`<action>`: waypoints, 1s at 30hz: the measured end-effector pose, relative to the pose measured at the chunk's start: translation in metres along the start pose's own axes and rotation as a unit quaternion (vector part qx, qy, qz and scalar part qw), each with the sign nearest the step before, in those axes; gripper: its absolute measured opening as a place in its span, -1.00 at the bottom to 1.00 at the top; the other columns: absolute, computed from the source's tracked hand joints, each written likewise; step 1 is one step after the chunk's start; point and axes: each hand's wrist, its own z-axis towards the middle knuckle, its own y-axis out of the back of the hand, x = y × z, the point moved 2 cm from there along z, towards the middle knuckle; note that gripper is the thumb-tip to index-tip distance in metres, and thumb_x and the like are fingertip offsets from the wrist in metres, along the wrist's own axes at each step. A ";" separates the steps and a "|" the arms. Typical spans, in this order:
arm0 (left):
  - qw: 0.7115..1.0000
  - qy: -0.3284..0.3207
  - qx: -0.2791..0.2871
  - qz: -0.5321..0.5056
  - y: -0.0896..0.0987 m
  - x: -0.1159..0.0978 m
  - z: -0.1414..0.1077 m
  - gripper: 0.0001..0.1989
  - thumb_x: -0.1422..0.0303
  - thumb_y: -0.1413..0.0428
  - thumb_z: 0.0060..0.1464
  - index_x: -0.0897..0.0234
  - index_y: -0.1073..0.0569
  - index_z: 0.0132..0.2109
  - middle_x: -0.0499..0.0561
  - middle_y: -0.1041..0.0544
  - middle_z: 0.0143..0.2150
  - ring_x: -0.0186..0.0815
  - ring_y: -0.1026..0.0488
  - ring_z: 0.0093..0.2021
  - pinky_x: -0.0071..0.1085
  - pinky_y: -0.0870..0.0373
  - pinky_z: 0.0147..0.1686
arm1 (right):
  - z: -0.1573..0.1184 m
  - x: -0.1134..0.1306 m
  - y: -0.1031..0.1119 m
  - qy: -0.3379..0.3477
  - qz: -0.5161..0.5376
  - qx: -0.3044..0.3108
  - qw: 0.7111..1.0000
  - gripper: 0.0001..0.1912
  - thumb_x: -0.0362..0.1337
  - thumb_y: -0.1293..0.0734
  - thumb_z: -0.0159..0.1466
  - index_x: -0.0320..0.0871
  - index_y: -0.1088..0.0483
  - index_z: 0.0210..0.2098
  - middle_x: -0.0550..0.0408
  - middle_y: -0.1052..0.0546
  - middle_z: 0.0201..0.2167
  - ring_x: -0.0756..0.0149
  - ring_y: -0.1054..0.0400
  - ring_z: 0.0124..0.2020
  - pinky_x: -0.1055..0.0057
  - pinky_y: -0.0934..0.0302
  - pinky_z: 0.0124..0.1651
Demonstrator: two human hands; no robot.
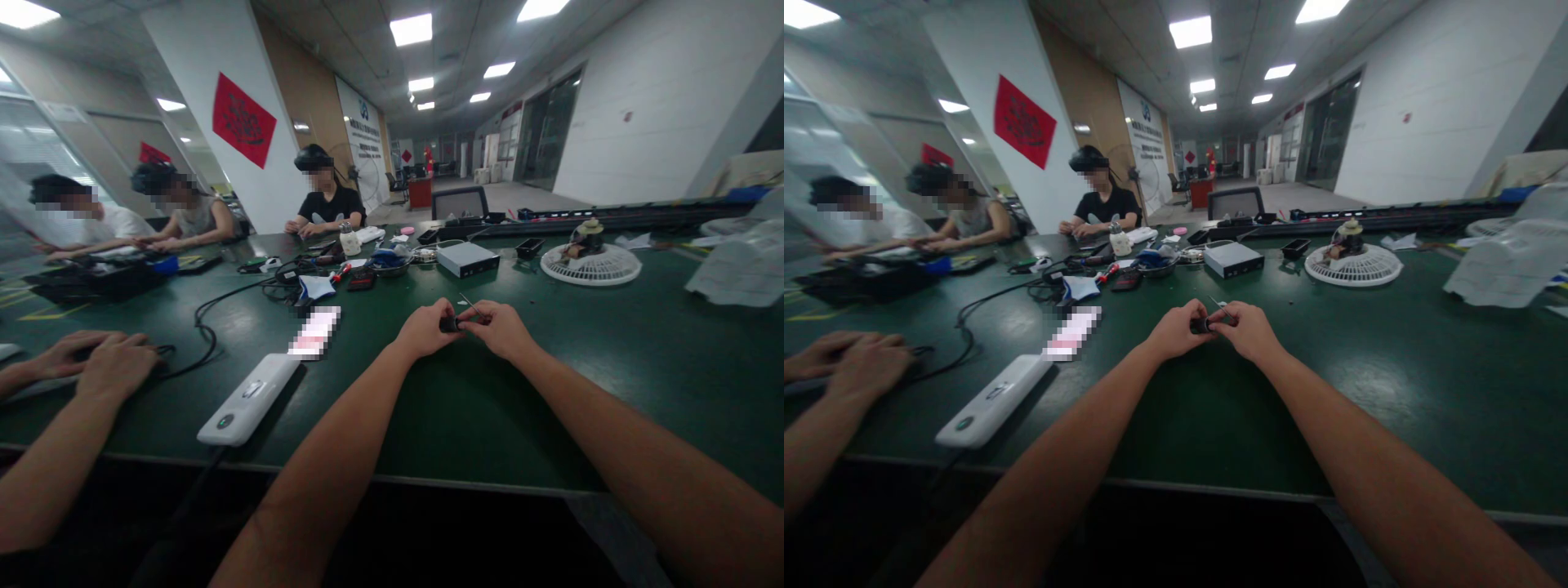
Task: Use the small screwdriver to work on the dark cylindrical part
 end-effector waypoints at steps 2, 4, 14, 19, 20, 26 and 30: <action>1.000 -0.012 0.012 0.005 0.002 -0.003 -0.001 -0.64 0.18 -0.29 0.01 0.19 -0.38 -0.11 0.01 -0.59 -0.21 -0.21 -0.55 -0.21 -0.35 -0.41 -0.22 | 0.000 0.001 0.001 -0.006 -0.015 -0.015 1.000 -0.82 -0.19 -0.44 0.14 -0.14 -0.59 -0.30 0.10 -0.54 -0.37 0.35 -0.32 -0.44 0.38 -0.17 -0.34; 1.000 -0.016 0.018 0.009 0.003 -0.005 -0.002 -0.64 0.20 -0.30 -0.01 0.19 -0.39 -0.11 0.00 -0.58 -0.22 -0.21 -0.54 -0.22 -0.36 -0.40 -0.23 | -0.001 0.000 0.002 -0.044 -0.017 -0.016 0.999 -0.76 -0.14 -0.47 0.11 -0.16 -0.57 -0.30 0.12 -0.53 -0.43 0.35 -0.30 -0.47 0.39 -0.15 -0.37; 0.999 -0.023 0.033 0.006 0.006 -0.010 -0.007 -0.69 0.24 -0.24 0.01 0.20 -0.40 -0.11 0.00 -0.58 -0.25 -0.22 -0.54 -0.26 -0.38 -0.38 -0.28 | -0.006 0.003 -0.002 -0.061 -0.093 0.014 0.994 -0.68 -0.01 -0.43 0.15 -0.12 -0.53 -0.26 0.11 -0.57 -0.38 0.30 -0.39 -0.40 0.37 -0.17 -0.33; 0.999 -0.038 0.026 0.013 0.007 -0.009 -0.010 -0.72 0.33 -0.20 0.00 0.20 -0.37 -0.11 0.00 -0.57 -0.25 -0.22 -0.53 -0.26 -0.39 -0.36 -0.30 | -0.006 -0.002 -0.008 -0.054 -0.059 0.030 0.996 -0.65 -0.05 -0.40 0.20 -0.13 -0.51 -0.11 0.07 -0.58 -0.33 0.26 -0.44 -0.31 0.35 -0.23 -0.23; 0.999 -0.028 0.028 0.018 0.006 -0.008 -0.011 -0.71 0.35 -0.20 -0.02 0.20 -0.37 -0.11 0.00 -0.57 -0.26 -0.23 -0.52 -0.27 -0.39 -0.36 -0.31 | -0.006 -0.004 -0.009 -0.052 -0.030 0.035 0.998 -0.65 -0.07 -0.39 0.22 -0.14 -0.49 -0.09 0.06 -0.58 -0.30 0.27 -0.45 -0.30 0.36 -0.25 -0.21; 0.998 0.019 0.045 0.031 0.003 -0.005 -0.013 -0.82 0.40 -0.13 0.04 0.21 -0.39 -0.15 0.05 -0.57 -0.19 -0.22 -0.52 -0.21 -0.36 -0.40 -0.23 | -0.009 -0.013 -0.005 -0.151 0.116 0.069 0.979 -0.61 -0.30 -0.31 0.26 -0.26 -0.37 0.07 0.07 -0.55 -0.37 0.35 -0.39 -0.47 0.40 -0.28 -0.35; 0.995 0.009 0.095 0.043 0.014 -0.014 -0.032 -0.81 0.44 -0.13 0.04 0.21 -0.44 -0.15 0.10 -0.54 -0.08 -0.18 -0.49 -0.08 -0.31 -0.41 -0.09 | -0.015 -0.006 0.005 -0.138 0.143 0.140 0.970 -0.48 -0.58 -0.27 0.11 -0.22 -0.43 0.06 0.01 -0.61 -0.19 0.31 -0.48 -0.21 0.36 -0.33 -0.09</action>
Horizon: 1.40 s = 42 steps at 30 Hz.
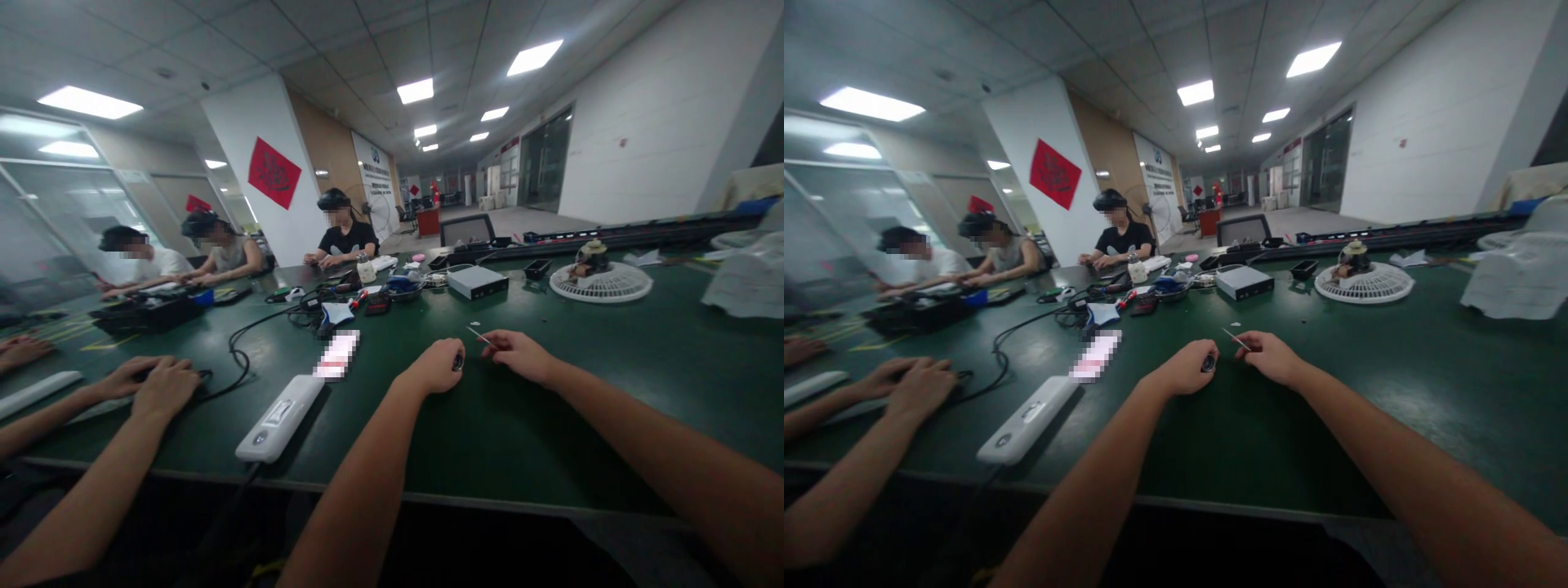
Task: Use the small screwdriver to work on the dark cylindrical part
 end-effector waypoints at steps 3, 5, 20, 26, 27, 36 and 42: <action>0.998 0.032 0.042 -0.030 0.006 -0.011 -0.035 -0.78 0.41 -0.18 0.03 0.18 -0.49 -0.13 0.07 -0.54 -0.06 -0.17 -0.49 -0.07 -0.27 -0.42 -0.03 | -0.012 0.004 0.002 0.010 -0.041 0.025 0.999 -0.44 -0.60 -0.25 0.08 -0.20 -0.49 0.05 -0.03 -0.59 -0.06 0.27 -0.48 -0.13 0.26 -0.32 0.03; 0.998 0.040 0.023 -0.053 0.005 -0.021 -0.063 -0.75 0.40 -0.17 0.05 0.16 -0.51 -0.08 0.07 -0.53 -0.01 -0.17 -0.48 -0.04 -0.25 -0.41 0.03 | -0.025 0.007 -0.001 0.014 -0.065 0.022 0.998 -0.43 -0.58 -0.26 0.10 -0.17 -0.50 0.08 -0.04 -0.57 0.01 0.22 -0.46 -0.03 0.18 -0.26 0.15; 0.965 0.216 -0.149 0.008 -0.018 -0.047 -0.136 -0.60 0.07 0.00 0.26 0.03 -0.38 0.17 0.08 -0.59 -0.11 -0.04 -0.48 -0.13 -0.11 -0.33 -0.10 | -0.140 0.016 -0.033 -0.029 -0.035 0.010 0.999 -0.56 -0.09 -0.27 0.34 0.05 -0.46 0.18 -0.01 -0.60 -0.06 0.19 -0.48 -0.25 0.29 -0.36 -0.25; 0.972 0.181 -0.148 -0.005 -0.021 -0.049 -0.138 -0.70 0.31 0.00 0.22 0.17 -0.32 0.09 0.12 -0.57 -0.10 -0.07 -0.49 -0.11 -0.14 -0.33 -0.05 | -0.140 0.026 -0.031 -0.004 -0.094 -0.031 0.995 -0.66 -0.05 -0.27 0.34 0.01 -0.57 -0.02 0.07 -0.62 -0.32 0.25 -0.43 -0.36 0.29 -0.30 -0.22; 0.975 0.171 -0.142 -0.008 -0.021 -0.049 -0.138 -0.70 0.33 0.02 0.22 0.16 -0.32 0.09 0.12 -0.57 -0.08 -0.08 -0.49 -0.10 -0.15 -0.33 -0.04 | -0.140 0.027 -0.031 0.002 -0.092 -0.035 0.995 -0.67 -0.06 -0.27 0.35 0.01 -0.57 -0.03 0.07 -0.62 -0.28 0.24 -0.44 -0.33 0.30 -0.29 -0.20; 0.963 0.203 -0.123 -0.129 -0.019 -0.040 -0.115 -0.74 0.28 -0.03 0.24 0.13 -0.37 0.07 0.07 -0.60 -0.09 -0.14 -0.54 -0.12 -0.26 -0.40 -0.12 | -0.105 0.026 -0.016 -0.090 0.039 -0.001 0.995 -0.70 -0.22 -0.27 0.33 -0.18 -0.50 -0.02 0.19 -0.40 -0.58 0.43 -0.22 -0.62 0.45 -0.10 -0.54; 0.939 0.271 -0.137 -0.160 -0.007 -0.010 -0.009 -0.67 0.34 -0.18 0.12 0.25 -0.42 0.03 0.14 -0.59 0.01 -0.17 -0.53 -0.04 -0.35 -0.41 -0.07 | -0.007 0.020 0.034 -0.099 0.187 -0.246 0.946 -0.96 -0.36 -0.38 0.22 -0.20 -0.43 -0.33 0.23 -0.36 -0.61 0.50 -0.19 -0.66 0.56 0.02 -0.67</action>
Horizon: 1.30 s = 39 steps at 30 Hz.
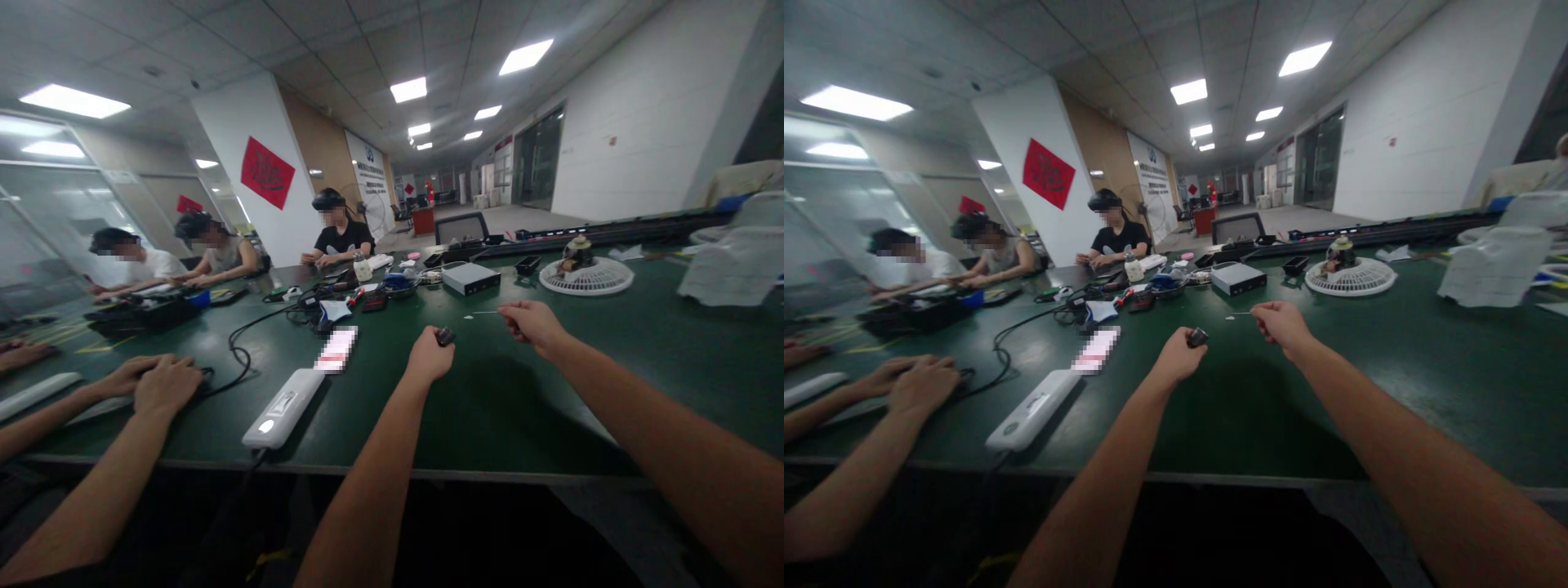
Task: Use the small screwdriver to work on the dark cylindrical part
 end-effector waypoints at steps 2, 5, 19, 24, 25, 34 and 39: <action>0.999 0.014 -0.005 0.029 -0.009 -0.001 0.035 -0.66 0.35 -0.19 0.10 0.28 -0.43 0.03 0.19 -0.57 0.04 -0.13 -0.52 0.01 -0.33 -0.40 -0.04 | 0.028 -0.005 -0.005 -0.019 0.085 -0.010 0.996 -0.85 -0.35 -0.41 0.21 -0.20 -0.38 -0.46 0.20 -0.38 -0.61 0.51 -0.23 -0.65 0.57 -0.01 -0.68; 0.998 -0.024 -0.034 0.052 -0.022 0.005 0.067 -0.65 0.37 -0.21 0.07 0.25 -0.42 0.03 0.18 -0.58 0.04 -0.12 -0.51 0.05 -0.32 -0.38 0.01 | 0.049 -0.022 -0.010 -0.032 0.232 -0.019 0.972 -0.80 -0.27 -0.35 0.32 -0.18 -0.40 -0.43 0.19 -0.41 -0.61 0.51 -0.28 -0.64 0.59 -0.09 -0.66; 0.985 -0.158 -0.041 0.063 -0.038 0.017 0.077 -0.68 0.44 -0.21 0.04 0.17 -0.42 -0.03 0.06 -0.61 -0.15 -0.20 -0.54 -0.17 -0.37 -0.40 -0.19 | 0.040 -0.038 -0.023 0.054 0.120 0.041 0.990 -0.93 -0.32 -0.37 0.22 -0.20 -0.46 -0.38 0.07 -0.55 -0.51 0.40 -0.43 -0.56 0.53 -0.22 -0.58; 0.984 -0.166 -0.041 0.059 -0.037 0.016 0.076 -0.68 0.44 -0.21 0.02 0.17 -0.43 -0.05 0.05 -0.62 -0.16 -0.20 -0.54 -0.16 -0.38 -0.41 -0.18 | 0.038 -0.037 -0.024 0.071 0.094 0.049 0.992 -0.94 -0.32 -0.36 0.25 -0.18 -0.45 -0.35 0.08 -0.56 -0.48 0.37 -0.45 -0.54 0.51 -0.26 -0.56; 0.983 -0.165 -0.044 0.062 -0.038 0.016 0.076 -0.68 0.44 -0.21 0.02 0.17 -0.43 -0.04 0.05 -0.62 -0.15 -0.20 -0.54 -0.17 -0.37 -0.41 -0.18 | 0.038 -0.037 -0.024 0.071 0.087 0.054 0.992 -0.93 -0.33 -0.36 0.25 -0.18 -0.45 -0.37 0.08 -0.56 -0.50 0.38 -0.44 -0.54 0.50 -0.27 -0.55; 0.982 -0.168 -0.038 0.082 -0.041 0.020 0.078 -0.67 0.38 -0.21 0.06 0.11 -0.47 0.00 0.04 -0.62 -0.14 -0.19 -0.54 -0.15 -0.33 -0.43 -0.12 | 0.039 -0.038 -0.026 0.065 0.109 0.055 0.990 -0.95 -0.33 -0.35 0.28 -0.17 -0.44 -0.33 0.06 -0.59 -0.43 0.38 -0.46 -0.52 0.52 -0.28 -0.56; 0.978 -0.188 -0.047 0.082 -0.040 0.019 0.079 -0.67 0.38 -0.21 0.04 0.07 -0.49 -0.01 0.01 -0.62 -0.14 -0.21 -0.53 -0.20 -0.33 -0.42 -0.11 | 0.037 -0.037 -0.027 0.062 0.090 0.073 0.991 -0.89 -0.35 -0.32 0.30 -0.18 -0.42 -0.37 0.06 -0.57 -0.48 0.37 -0.46 -0.55 0.52 -0.27 -0.58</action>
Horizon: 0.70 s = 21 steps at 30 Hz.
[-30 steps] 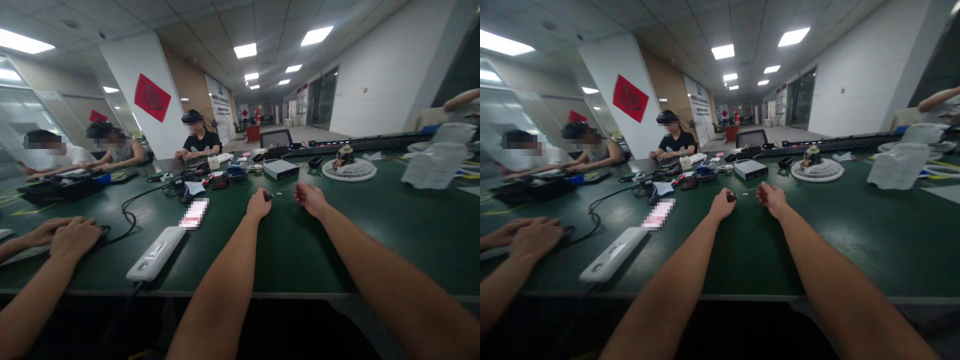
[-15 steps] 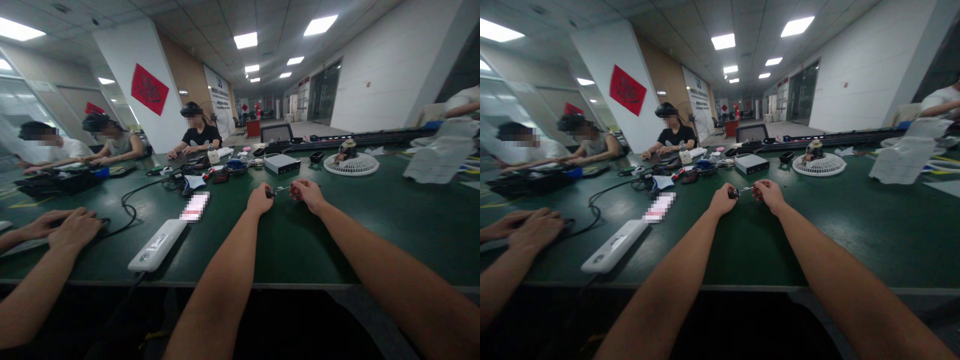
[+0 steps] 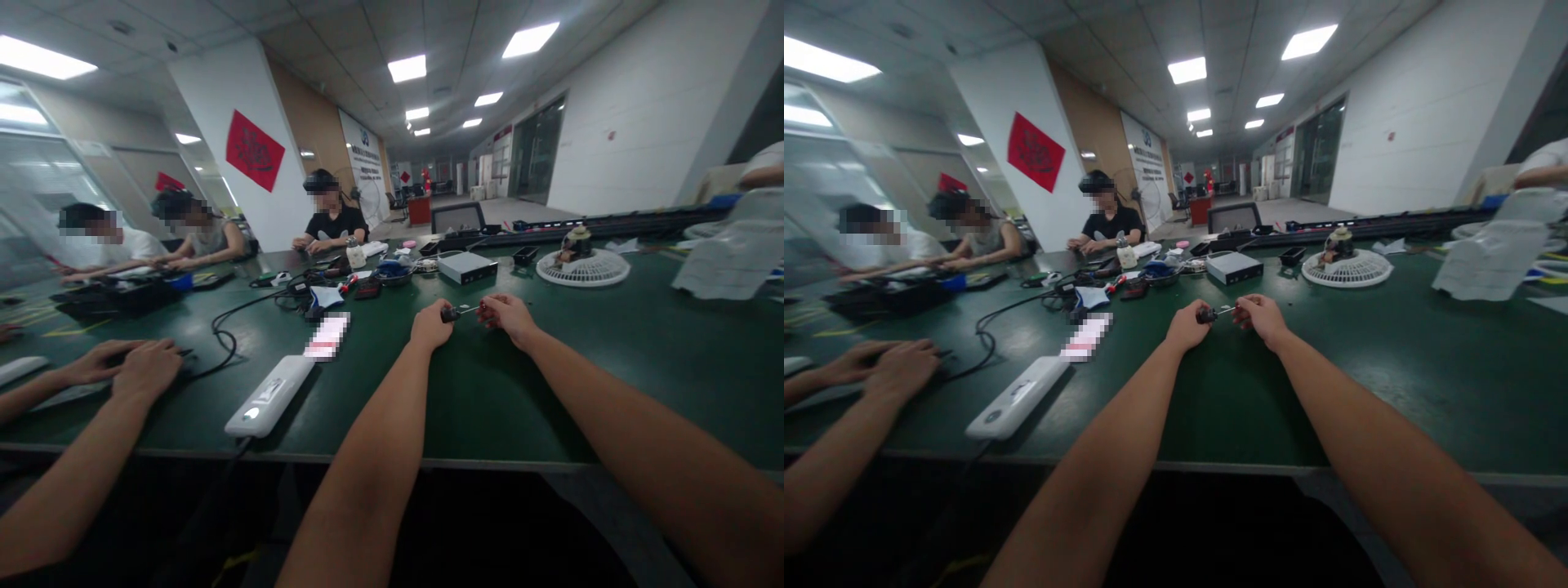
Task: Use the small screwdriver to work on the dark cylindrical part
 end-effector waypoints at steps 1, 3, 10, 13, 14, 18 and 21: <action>1.000 -0.001 0.000 -0.004 0.000 0.000 0.000 -0.67 0.38 -0.21 0.04 0.06 -0.50 -0.01 0.00 -0.62 -0.15 -0.22 -0.53 -0.21 -0.33 -0.42 -0.11 | 0.000 0.000 0.000 0.002 0.008 0.000 1.000 -0.91 -0.35 -0.32 0.31 -0.18 -0.42 -0.35 0.05 -0.58 -0.45 0.37 -0.47 -0.52 0.52 -0.28 -0.57; 1.000 0.001 0.003 -0.010 0.000 0.000 0.000 -0.68 0.38 -0.21 0.05 0.05 -0.51 -0.01 -0.02 -0.63 -0.16 -0.23 -0.53 -0.20 -0.34 -0.41 -0.10 | 0.000 0.000 0.000 0.006 0.016 -0.011 1.000 -0.97 -0.34 -0.34 0.30 -0.16 -0.43 -0.29 0.06 -0.60 -0.41 0.37 -0.49 -0.49 0.52 -0.29 -0.56; 1.000 -0.025 -0.015 0.004 0.005 -0.006 -0.003 -0.65 0.46 -0.19 0.02 0.04 -0.56 -0.04 -0.04 -0.63 -0.14 -0.22 -0.53 -0.13 -0.33 -0.40 -0.04 | 0.002 -0.002 0.000 0.009 -0.023 -0.010 1.000 -0.83 -0.27 -0.32 0.33 -0.18 -0.40 -0.40 0.06 -0.55 -0.52 0.38 -0.43 -0.59 0.51 -0.23 -0.60; 0.999 -0.014 -0.019 0.022 0.008 -0.009 -0.004 -0.66 0.46 -0.18 0.04 0.03 -0.57 -0.04 -0.04 -0.64 -0.13 -0.20 -0.53 -0.08 -0.31 -0.39 0.01 | 0.003 -0.002 0.003 0.029 -0.009 -0.049 0.998 -0.80 -0.16 -0.35 0.30 -0.16 -0.41 -0.37 0.08 -0.56 -0.51 0.38 -0.43 -0.60 0.51 -0.22 -0.61; 0.999 -0.007 -0.020 0.028 0.009 -0.010 -0.004 -0.67 0.46 -0.18 0.05 0.02 -0.57 -0.04 -0.04 -0.64 -0.12 -0.19 -0.52 -0.06 -0.30 -0.38 0.02 | 0.003 -0.002 0.005 0.034 -0.002 -0.065 0.997 -0.77 -0.12 -0.36 0.29 -0.15 -0.40 -0.36 0.08 -0.57 -0.50 0.38 -0.43 -0.61 0.51 -0.21 -0.61; 0.999 0.020 -0.029 0.036 0.011 -0.009 -0.004 -0.66 0.42 -0.20 0.04 0.02 -0.57 -0.02 -0.03 -0.64 -0.10 -0.18 -0.52 -0.05 -0.28 -0.38 0.02 | 0.003 -0.002 0.010 0.039 0.024 -0.102 0.994 -0.68 0.03 -0.35 0.27 -0.10 -0.39 -0.22 0.07 -0.60 -0.45 0.32 -0.46 -0.60 0.48 -0.20 -0.63; 0.999 0.020 -0.026 0.024 0.010 -0.007 -0.003 -0.65 0.44 -0.19 0.03 0.01 -0.57 -0.02 -0.04 -0.64 -0.11 -0.19 -0.53 -0.06 -0.29 -0.39 0.01 | 0.006 -0.004 0.011 0.046 0.009 -0.085 0.995 -0.72 0.00 -0.31 0.29 -0.05 -0.32 -0.16 0.09 -0.62 -0.43 0.23 -0.53 -0.50 0.44 -0.27 -0.57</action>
